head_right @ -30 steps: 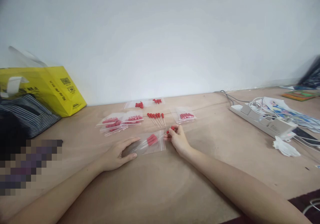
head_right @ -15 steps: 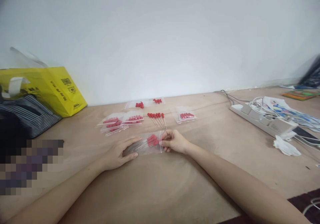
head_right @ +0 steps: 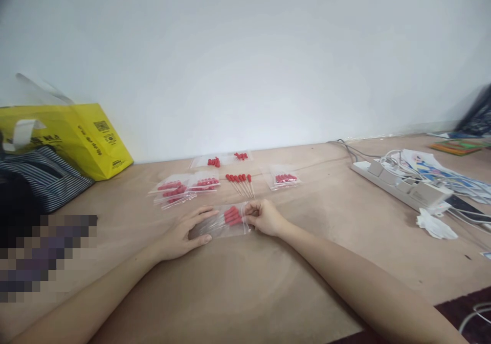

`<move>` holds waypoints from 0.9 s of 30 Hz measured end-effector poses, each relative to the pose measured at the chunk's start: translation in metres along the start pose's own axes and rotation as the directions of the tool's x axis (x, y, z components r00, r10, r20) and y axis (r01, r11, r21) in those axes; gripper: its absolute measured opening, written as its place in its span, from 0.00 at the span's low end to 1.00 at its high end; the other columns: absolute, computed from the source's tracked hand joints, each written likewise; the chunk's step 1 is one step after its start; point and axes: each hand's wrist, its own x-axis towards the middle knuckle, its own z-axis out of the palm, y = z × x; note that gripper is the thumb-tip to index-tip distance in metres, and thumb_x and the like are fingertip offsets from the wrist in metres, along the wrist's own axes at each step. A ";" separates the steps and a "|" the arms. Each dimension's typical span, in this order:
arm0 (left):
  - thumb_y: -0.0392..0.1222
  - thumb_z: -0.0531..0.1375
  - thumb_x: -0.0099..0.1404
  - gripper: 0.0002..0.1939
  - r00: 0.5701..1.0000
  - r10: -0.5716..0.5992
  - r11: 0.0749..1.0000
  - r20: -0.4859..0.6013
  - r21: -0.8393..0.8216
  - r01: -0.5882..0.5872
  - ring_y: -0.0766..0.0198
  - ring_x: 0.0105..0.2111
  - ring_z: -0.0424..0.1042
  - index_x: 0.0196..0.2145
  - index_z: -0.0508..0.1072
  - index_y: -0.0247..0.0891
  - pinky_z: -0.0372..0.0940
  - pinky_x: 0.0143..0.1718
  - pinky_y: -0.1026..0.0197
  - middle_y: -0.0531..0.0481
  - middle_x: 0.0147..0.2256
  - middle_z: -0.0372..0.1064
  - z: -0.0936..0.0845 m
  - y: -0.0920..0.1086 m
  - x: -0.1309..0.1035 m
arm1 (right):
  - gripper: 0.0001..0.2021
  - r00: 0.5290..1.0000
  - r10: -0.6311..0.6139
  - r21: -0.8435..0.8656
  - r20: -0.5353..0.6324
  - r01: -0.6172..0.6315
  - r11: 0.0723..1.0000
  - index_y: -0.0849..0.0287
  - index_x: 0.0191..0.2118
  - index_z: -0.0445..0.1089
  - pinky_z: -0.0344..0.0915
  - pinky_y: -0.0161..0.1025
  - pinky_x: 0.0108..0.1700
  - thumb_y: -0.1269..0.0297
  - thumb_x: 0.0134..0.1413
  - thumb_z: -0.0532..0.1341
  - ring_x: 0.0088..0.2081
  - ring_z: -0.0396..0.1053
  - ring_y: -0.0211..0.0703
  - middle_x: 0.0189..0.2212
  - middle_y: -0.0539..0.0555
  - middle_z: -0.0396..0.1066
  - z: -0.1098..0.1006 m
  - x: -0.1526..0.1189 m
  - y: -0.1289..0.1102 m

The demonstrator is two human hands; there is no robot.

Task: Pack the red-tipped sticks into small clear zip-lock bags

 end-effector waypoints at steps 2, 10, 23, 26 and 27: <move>0.50 0.56 0.59 0.27 0.999 -0.043 0.999 0.025 0.017 0.043 0.50 0.57 0.47 0.55 0.56 0.49 0.47 0.54 0.44 0.46 0.58 0.47 0.000 -0.001 0.001 | 0.07 0.995 -0.062 -0.027 -0.084 0.060 0.998 0.62 0.25 0.66 0.57 0.29 0.20 0.64 0.38 0.62 0.19 0.60 0.30 0.22 0.49 0.66 0.003 0.002 0.002; 0.50 0.55 0.59 0.27 0.997 -0.061 0.998 0.052 0.039 0.059 0.50 0.58 0.45 0.56 0.55 0.49 0.43 0.55 0.44 0.46 0.59 0.45 -0.001 0.000 0.001 | 0.04 0.985 -0.165 -0.130 -0.050 0.157 0.979 0.61 0.24 0.68 0.58 0.29 0.26 0.66 0.41 0.61 0.24 0.63 0.33 0.22 0.49 0.68 0.005 0.004 0.009; 0.47 0.56 0.58 0.27 0.999 -0.050 0.999 -0.002 0.011 0.050 0.51 0.56 0.50 0.55 0.57 0.48 0.49 0.54 0.46 0.47 0.57 0.50 -0.002 0.005 -0.002 | 0.07 0.888 0.016 -0.432 -0.460 -0.240 0.869 0.64 0.29 0.69 0.62 0.31 0.32 0.69 0.40 0.57 0.33 0.68 0.40 0.30 0.57 0.72 -0.046 0.082 -0.004; 0.46 0.57 0.57 0.26 0.999 -0.016 1.000 -0.048 -0.012 0.015 0.52 0.54 0.54 0.54 0.58 0.47 0.51 0.53 0.48 0.47 0.56 0.53 -0.001 0.005 -0.003 | 0.09 0.876 0.073 -0.464 -0.476 -0.321 0.826 0.65 0.29 0.70 0.62 0.34 0.32 0.66 0.38 0.60 0.34 0.69 0.46 0.31 0.61 0.72 -0.047 0.108 -0.006; 0.46 0.57 0.57 0.26 0.998 -0.007 1.000 -0.063 -0.021 0.006 0.52 0.54 0.55 0.54 0.59 0.46 0.52 0.53 0.48 0.47 0.55 0.54 -0.001 0.005 -0.003 | 0.10 0.878 0.095 -0.474 -0.469 -0.341 0.812 0.66 0.29 0.70 0.62 0.35 0.31 0.65 0.37 0.60 0.33 0.69 0.47 0.30 0.63 0.72 -0.045 0.114 -0.006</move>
